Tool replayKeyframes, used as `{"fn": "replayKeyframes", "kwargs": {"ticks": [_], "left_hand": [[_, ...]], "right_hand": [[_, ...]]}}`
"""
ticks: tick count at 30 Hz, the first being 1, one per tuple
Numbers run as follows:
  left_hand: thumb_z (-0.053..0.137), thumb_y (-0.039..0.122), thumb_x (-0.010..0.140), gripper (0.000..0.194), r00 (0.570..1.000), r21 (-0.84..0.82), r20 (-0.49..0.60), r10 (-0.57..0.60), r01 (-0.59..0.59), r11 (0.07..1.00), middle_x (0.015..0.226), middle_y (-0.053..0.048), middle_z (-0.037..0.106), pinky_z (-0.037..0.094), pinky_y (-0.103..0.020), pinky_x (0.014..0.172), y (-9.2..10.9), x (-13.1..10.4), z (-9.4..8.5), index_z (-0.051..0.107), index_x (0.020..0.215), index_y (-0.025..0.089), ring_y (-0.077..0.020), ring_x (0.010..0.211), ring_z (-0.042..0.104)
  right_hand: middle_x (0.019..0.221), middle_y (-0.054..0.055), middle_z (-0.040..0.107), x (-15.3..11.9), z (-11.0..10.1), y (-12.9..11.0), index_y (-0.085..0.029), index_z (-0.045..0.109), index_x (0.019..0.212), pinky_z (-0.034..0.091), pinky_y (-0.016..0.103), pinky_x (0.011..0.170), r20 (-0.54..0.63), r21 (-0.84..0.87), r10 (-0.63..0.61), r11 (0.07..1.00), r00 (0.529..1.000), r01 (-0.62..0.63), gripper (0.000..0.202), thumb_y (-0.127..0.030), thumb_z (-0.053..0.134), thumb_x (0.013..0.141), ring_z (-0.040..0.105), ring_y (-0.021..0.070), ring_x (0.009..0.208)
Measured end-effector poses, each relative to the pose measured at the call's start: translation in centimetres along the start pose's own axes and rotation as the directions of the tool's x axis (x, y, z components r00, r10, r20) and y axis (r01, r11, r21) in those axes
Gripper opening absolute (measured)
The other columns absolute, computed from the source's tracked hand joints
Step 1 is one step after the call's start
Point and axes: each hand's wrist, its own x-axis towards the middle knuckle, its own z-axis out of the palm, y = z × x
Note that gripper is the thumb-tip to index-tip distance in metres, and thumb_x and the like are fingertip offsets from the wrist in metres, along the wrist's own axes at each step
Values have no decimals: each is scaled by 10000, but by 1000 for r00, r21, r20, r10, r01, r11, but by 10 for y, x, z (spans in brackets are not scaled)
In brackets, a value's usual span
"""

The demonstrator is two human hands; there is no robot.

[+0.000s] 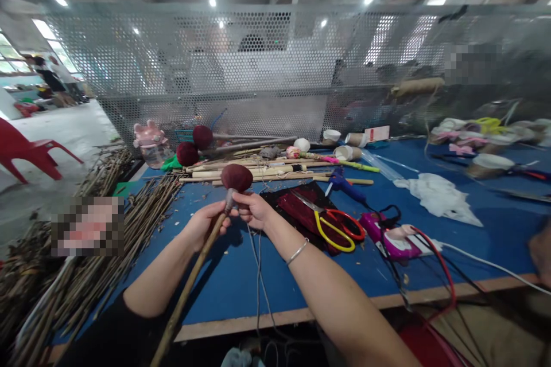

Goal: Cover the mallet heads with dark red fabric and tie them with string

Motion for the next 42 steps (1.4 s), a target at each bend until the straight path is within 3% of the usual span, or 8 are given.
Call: {"fn": "replayKeyframes", "kwargs": {"ticks": [2, 5, 10, 19, 28, 34, 39, 42], "left_hand": [[588, 382, 745, 276, 997, 52, -70, 16, -12, 999, 685, -48, 611, 442, -187, 418, -2, 0, 2, 540, 847, 130, -79, 455, 545], [670, 403, 673, 430, 936, 305, -215, 279, -207, 930, 775, -33, 610, 422, -185, 380, -9, -1, 6, 487, 981, 164, -79, 446, 541], [664, 349, 682, 373, 846, 583, -152, 511, -341, 737, 748, -7, 598, 348, -154, 335, -14, -2, 6, 530, 980, 168, -48, 397, 480], [640, 389, 681, 351, 929, 190, -130, 347, -320, 928, 708, -5, 603, 274, -162, 279, 1, 0, 5, 467, 866, 147, -30, 339, 387], [656, 379, 672, 326, 950, 23, -80, 303, -302, 953, 709, -19, 629, 312, -143, 305, -1, 4, -2, 525, 824, 123, -32, 369, 452], [538, 320, 794, 216, 984, -27, -75, 161, -163, 986, 621, -26, 621, 408, -143, 373, -2, 2, -1, 568, 844, 112, -57, 401, 515], [407, 310, 867, 278, 992, -107, -9, -125, 124, 987, 619, -56, 602, 447, -166, 401, -1, -2, 7, 578, 880, 91, -83, 446, 555], [435, 336, 855, 256, 990, -27, -110, -85, 82, 996, 645, -53, 594, 476, -193, 446, -6, -1, 8, 546, 880, 106, -102, 494, 585]], "right_hand": [[354, -136, 239, 0, 0, 3, -155, 457, 614, 41, 151, 312, -34, 6, 16, 1000, 999, -16, 373, -371, 757, 568, 103, 2, 324], [376, -129, 284, 0, 5, 7, -157, 455, 631, 50, 147, 307, -70, 1, 19, 1000, 997, -19, 377, -377, 755, 574, 117, 0, 323], [399, -119, 293, -1, 11, 6, -153, 451, 618, 55, 149, 312, -86, -99, -2, 995, 996, -6, 391, -438, 719, 604, 133, -1, 327], [384, -135, 250, -16, 6, -15, -159, 495, 677, 53, 150, 334, -16, -66, -138, 988, 990, 136, 293, -317, 724, 587, 120, 6, 328], [392, -122, 321, -9, 14, -6, -163, 479, 681, 42, 155, 316, -97, -45, -124, 992, 988, 120, 328, -333, 742, 580, 131, 2, 318], [406, -111, 322, -5, 10, -2, -134, 492, 646, 55, 144, 298, -60, -7, -14, 1000, 998, 14, 326, -369, 718, 641, 128, -11, 316], [456, -57, 461, 1, -1, 4, -116, 516, 637, 113, 142, 296, -86, 53, 76, 996, 993, -72, 284, -314, 719, 630, 229, -8, 315], [368, -103, 344, 2, -1, 8, -130, 492, 603, 76, 150, 300, -126, 19, 50, 999, 991, -48, 305, -303, 742, 586, 166, -6, 305]]}}
